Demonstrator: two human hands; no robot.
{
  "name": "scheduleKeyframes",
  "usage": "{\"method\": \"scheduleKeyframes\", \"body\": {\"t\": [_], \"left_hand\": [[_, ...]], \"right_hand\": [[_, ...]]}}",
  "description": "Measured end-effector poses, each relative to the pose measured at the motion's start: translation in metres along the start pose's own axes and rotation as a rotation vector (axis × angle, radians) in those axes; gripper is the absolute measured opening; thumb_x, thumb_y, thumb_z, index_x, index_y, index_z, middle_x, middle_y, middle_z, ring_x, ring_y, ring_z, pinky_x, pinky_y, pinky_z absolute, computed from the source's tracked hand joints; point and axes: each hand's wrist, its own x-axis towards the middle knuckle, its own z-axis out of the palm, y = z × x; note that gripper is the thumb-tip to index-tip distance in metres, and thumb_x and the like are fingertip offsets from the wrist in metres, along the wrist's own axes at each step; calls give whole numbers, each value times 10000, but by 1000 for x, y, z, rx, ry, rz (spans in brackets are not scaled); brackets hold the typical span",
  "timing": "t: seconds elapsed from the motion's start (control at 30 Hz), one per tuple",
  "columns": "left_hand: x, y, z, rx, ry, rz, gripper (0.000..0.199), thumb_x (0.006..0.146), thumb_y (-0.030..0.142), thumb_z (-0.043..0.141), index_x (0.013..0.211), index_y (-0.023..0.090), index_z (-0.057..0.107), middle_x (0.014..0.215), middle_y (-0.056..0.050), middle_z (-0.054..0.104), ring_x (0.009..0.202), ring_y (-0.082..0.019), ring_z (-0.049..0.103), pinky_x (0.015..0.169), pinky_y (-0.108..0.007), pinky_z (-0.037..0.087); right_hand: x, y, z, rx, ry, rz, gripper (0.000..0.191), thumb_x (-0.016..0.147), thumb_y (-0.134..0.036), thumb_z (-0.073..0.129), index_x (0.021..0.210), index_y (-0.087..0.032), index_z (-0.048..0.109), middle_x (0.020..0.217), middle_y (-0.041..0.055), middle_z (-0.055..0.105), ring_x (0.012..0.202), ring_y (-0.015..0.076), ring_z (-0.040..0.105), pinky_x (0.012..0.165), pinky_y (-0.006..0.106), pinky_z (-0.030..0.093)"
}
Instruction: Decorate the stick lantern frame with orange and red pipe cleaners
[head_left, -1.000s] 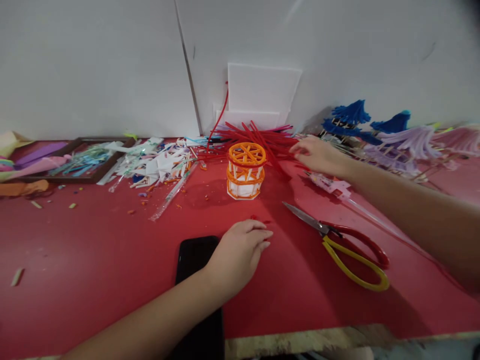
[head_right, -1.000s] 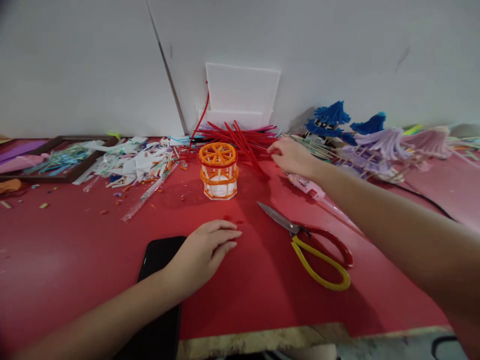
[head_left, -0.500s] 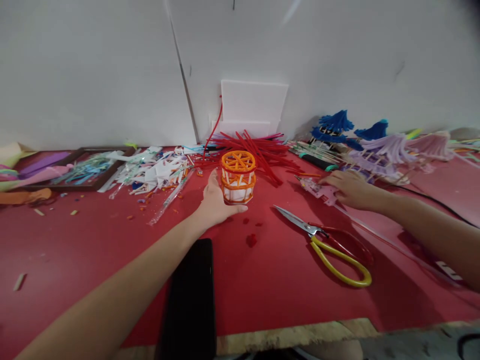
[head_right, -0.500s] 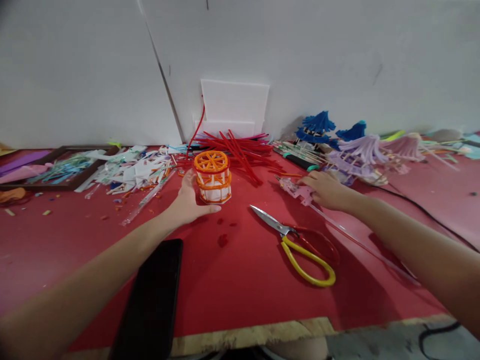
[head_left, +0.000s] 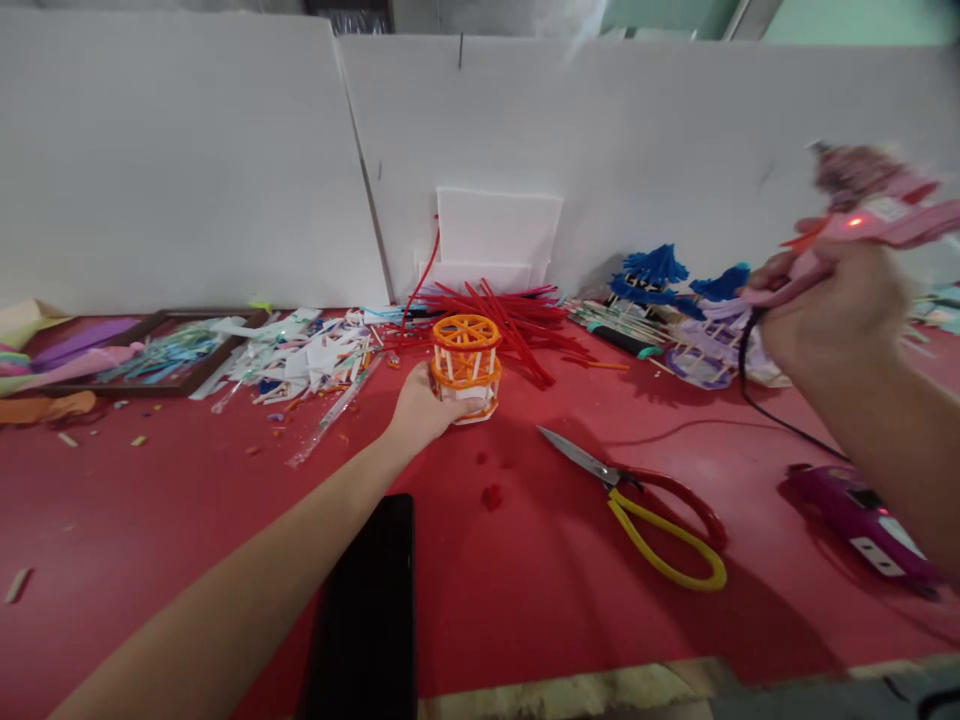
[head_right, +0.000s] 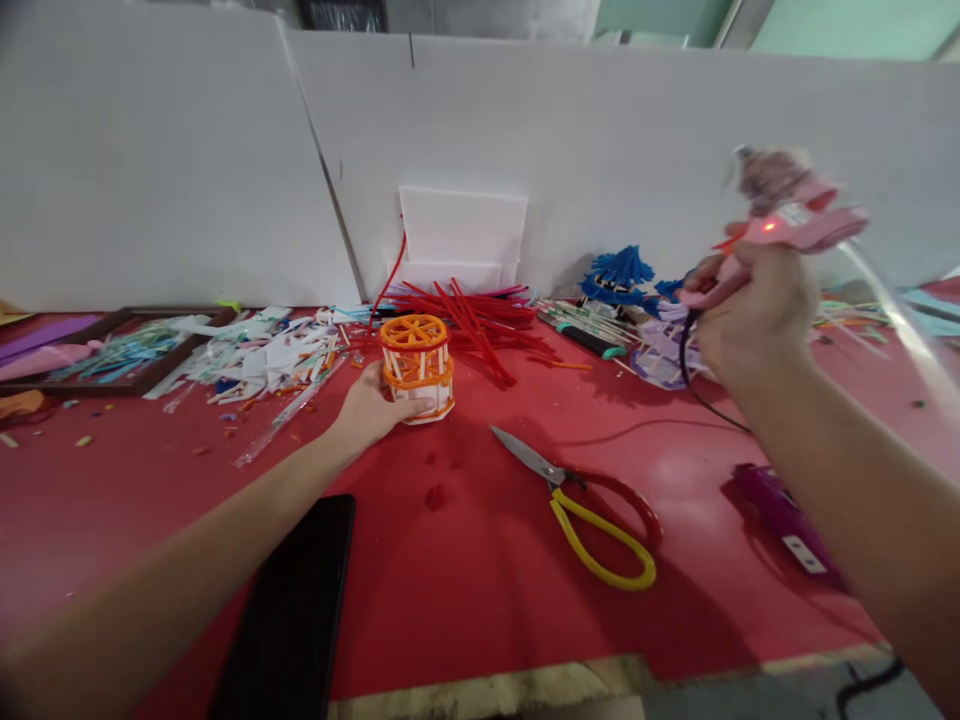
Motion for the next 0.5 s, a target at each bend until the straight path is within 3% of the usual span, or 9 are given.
{"method": "scheduleKeyframes", "body": {"t": [0.1,0.3,0.4,0.5], "left_hand": [[-9,9,-1,-47,23,-29,557,517,214,855,955,165,515,1049,-123,688,983,-275,676,906,-464,521],[-46,20,-3,-212,-54,-44,491,618,308,810,970,180,492,1045,-89,684,993,-244,670,900,-442,531],[-64,23,-4,-427,-55,-101,499,617,261,808,984,205,475,1061,-53,663,1034,-223,650,955,-434,502],[-72,20,-4,-498,-46,-99,519,590,217,795,971,220,444,1060,-30,646,1027,-205,649,988,-426,484]], "right_hand": [[-15,-16,12,144,-112,68,151,524,-271,453,565,-228,314,594,-27,313,499,112,346,546,332,392],[-73,-25,36,233,-455,96,204,578,-233,463,475,-223,287,522,-8,341,461,132,382,529,385,436],[-92,-20,49,232,-491,-9,157,591,-206,469,494,-222,346,526,-2,392,489,144,434,524,365,440],[-111,-8,58,188,-430,-162,70,635,-192,482,572,-215,460,541,-5,441,517,154,473,517,338,440]]}}
